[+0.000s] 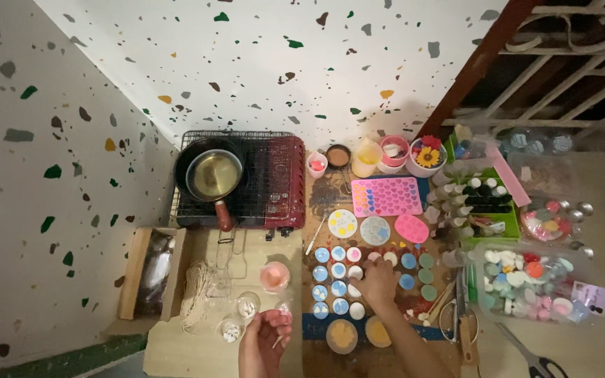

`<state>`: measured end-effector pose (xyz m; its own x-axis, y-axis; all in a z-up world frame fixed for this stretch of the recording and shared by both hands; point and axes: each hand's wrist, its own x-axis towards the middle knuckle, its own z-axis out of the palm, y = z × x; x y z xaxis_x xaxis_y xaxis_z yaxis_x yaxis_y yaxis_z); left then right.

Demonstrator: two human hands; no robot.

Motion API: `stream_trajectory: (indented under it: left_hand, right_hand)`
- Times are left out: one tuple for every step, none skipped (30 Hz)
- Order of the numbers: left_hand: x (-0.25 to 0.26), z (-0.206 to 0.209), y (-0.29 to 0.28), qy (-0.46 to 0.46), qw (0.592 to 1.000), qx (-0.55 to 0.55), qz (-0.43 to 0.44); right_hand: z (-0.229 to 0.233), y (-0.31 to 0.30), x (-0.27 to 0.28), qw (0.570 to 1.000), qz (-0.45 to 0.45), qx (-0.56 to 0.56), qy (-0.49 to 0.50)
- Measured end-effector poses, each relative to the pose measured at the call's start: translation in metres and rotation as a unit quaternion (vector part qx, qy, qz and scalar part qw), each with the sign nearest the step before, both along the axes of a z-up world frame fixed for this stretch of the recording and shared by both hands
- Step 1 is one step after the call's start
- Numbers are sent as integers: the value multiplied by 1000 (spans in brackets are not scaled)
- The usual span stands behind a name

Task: Assembling and finishing decorative candles by placing wax ornaments and using a heat gun to seal them.

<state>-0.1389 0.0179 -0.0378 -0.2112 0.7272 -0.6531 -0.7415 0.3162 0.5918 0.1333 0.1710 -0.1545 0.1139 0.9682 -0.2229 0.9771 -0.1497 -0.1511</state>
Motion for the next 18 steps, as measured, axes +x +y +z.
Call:
stream_trajectory:
  left_hand:
    - [-5, -16, -2, 1, 1000, 0, -1]
    - [-10, -33, -4, -18, 1000, 1, 3]
    - [-15, -50, -6, -37, 999, 2, 8]
    - [-18, -52, -7, -36, 999, 3, 8]
    - [-23, -55, -9, -36, 999, -3, 12]
    - [-27, -57, -12, -36, 999, -10, 16]
    - [-30, -63, -13, -36, 999, -9, 16]
    - [-33, -69, -15, -33, 999, -5, 17]
    - [-37, -75, -17, -30, 999, -1, 18]
    - [-34, -59, -15, -30, 999, -1, 19]
    - [-31, -42, -13, -14, 999, -28, 13]
    - [-28, -25, -10, 3, 998, -55, 6]
    - [-37, -56, -14, 2, 998, -55, 6]
    - [-46, -86, -19, -29, 999, -40, 5]
    - [-55, -117, -24, -61, 998, -25, 4]
    - [-53, -108, -24, -61, 998, -25, 4]
    - [-51, -100, -24, -54, 998, -34, 14]
    - [-50, -91, -24, -47, 998, -42, 24]
  right_hand:
    - [-1, 0, -3, 1000, -1, 0, 1]
    - [-3, 0, -6, 999, -12, 41, 16]
    - [-4, 2, -10, 996, -23, 83, 31]
    - [-1, 5, -10, 996, -23, 84, 31]
    - [3, 7, -11, 993, -29, 108, 44]
    - [6, 10, -13, 989, -34, 132, 56]
    - [8, 14, -13, 989, -34, 133, 56]
    - [9, 18, -14, 990, -33, 119, 69]
    - [10, 22, -15, 991, -31, 105, 82]
    - [7, 27, -14, 991, -31, 105, 82]
    - [4, 31, -13, 994, -22, 92, 62]
    - [1, 36, -12, 996, -13, 78, 41]
    - [1, 36, -12, 996, -13, 78, 41]
    - [2, 37, -12, 995, -1, 87, 47]
    - [3, 37, -12, 994, 11, 95, 53]
    - [3, 39, -10, 994, 11, 94, 53]
    - [3, 40, -9, 995, 19, 85, 43]
    - [3, 41, -7, 996, 27, 76, 33]
